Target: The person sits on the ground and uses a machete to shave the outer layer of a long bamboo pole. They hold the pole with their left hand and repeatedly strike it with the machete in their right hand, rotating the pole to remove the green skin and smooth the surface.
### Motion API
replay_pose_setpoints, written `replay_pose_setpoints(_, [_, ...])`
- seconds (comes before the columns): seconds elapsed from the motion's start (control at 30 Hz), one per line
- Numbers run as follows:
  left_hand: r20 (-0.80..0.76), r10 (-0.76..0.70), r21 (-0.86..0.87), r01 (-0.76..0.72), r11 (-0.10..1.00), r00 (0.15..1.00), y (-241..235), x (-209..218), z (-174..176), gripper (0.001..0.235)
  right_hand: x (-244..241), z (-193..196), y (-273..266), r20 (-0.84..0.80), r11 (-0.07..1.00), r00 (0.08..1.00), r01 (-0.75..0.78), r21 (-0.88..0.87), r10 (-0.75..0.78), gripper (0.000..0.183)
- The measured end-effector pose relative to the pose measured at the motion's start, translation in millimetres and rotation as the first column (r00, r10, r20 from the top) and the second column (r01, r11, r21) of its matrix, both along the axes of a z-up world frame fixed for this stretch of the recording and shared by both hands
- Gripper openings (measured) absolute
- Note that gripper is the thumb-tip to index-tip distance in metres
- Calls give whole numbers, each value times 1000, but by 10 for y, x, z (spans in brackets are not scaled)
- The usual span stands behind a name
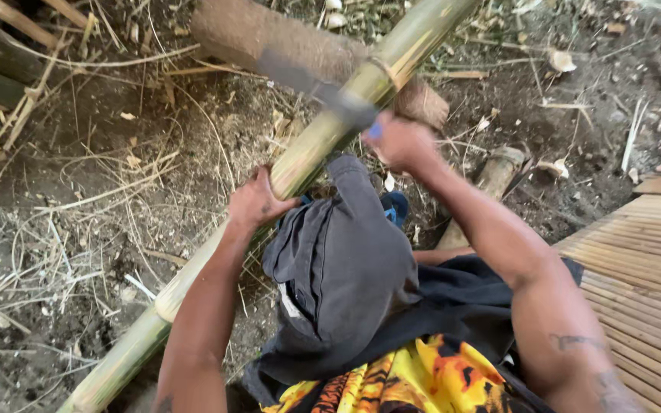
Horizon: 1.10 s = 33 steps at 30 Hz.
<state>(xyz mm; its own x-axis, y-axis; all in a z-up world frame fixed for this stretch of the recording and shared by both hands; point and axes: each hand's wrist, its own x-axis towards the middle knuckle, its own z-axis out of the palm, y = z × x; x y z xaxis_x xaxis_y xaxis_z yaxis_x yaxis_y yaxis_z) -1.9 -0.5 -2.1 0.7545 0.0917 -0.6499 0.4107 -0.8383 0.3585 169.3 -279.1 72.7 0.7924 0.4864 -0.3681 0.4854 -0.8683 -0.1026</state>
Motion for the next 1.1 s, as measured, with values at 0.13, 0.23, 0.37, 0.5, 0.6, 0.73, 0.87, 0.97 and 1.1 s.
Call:
replay_pose_setpoints(0.13, [51, 1, 10, -1, 1000, 999, -50, -72, 10, 116, 156, 51, -92, -40, 974, 998, 43, -221, -53, 52])
replay_pose_setpoints(0.23, [201, 18, 4, -19, 1000, 980, -40, -101, -89, 111, 633, 210, -438, 82, 955, 972, 233, -187, -221, 50])
replay_pose_setpoints(0.37, [187, 15, 30, -21, 999, 982, -52, -59, -22, 117, 867, 553, -519, 85, 886, 884, 464, -21, -460, 57])
replay_pose_setpoints(0.5, [198, 42, 22, -47, 999, 979, -103, -121, -5, 117, 295, 416, -42, 30, 972, 978, 207, -110, -205, 57])
replay_pose_setpoints(0.6, [158, 57, 25, -62, 998, 986, -135, -148, 20, 115, -236, 241, 109, -194, 966, 980, -94, -240, 48, 59])
replay_pose_setpoints(0.73, [225, 66, 27, -74, 997, 972, -132, -193, -90, 115, 266, 70, -286, -101, 968, 994, -72, -239, 48, 50])
replay_pose_setpoints(0.87, [204, 65, 11, -69, 998, 977, -148, -193, -161, 117, 993, 531, -750, 151, 888, 875, 459, 41, -459, 53])
replay_pose_setpoints(0.97, [166, 65, 9, -67, 998, 984, -113, -161, -99, 117, 936, 583, -617, 95, 887, 891, 452, -100, -443, 56])
replay_pose_setpoints(1.1, [117, 144, -4, -144, 990, 983, 4, -113, -56, 113, 609, 297, -586, 233, 949, 926, 314, -31, -298, 52])
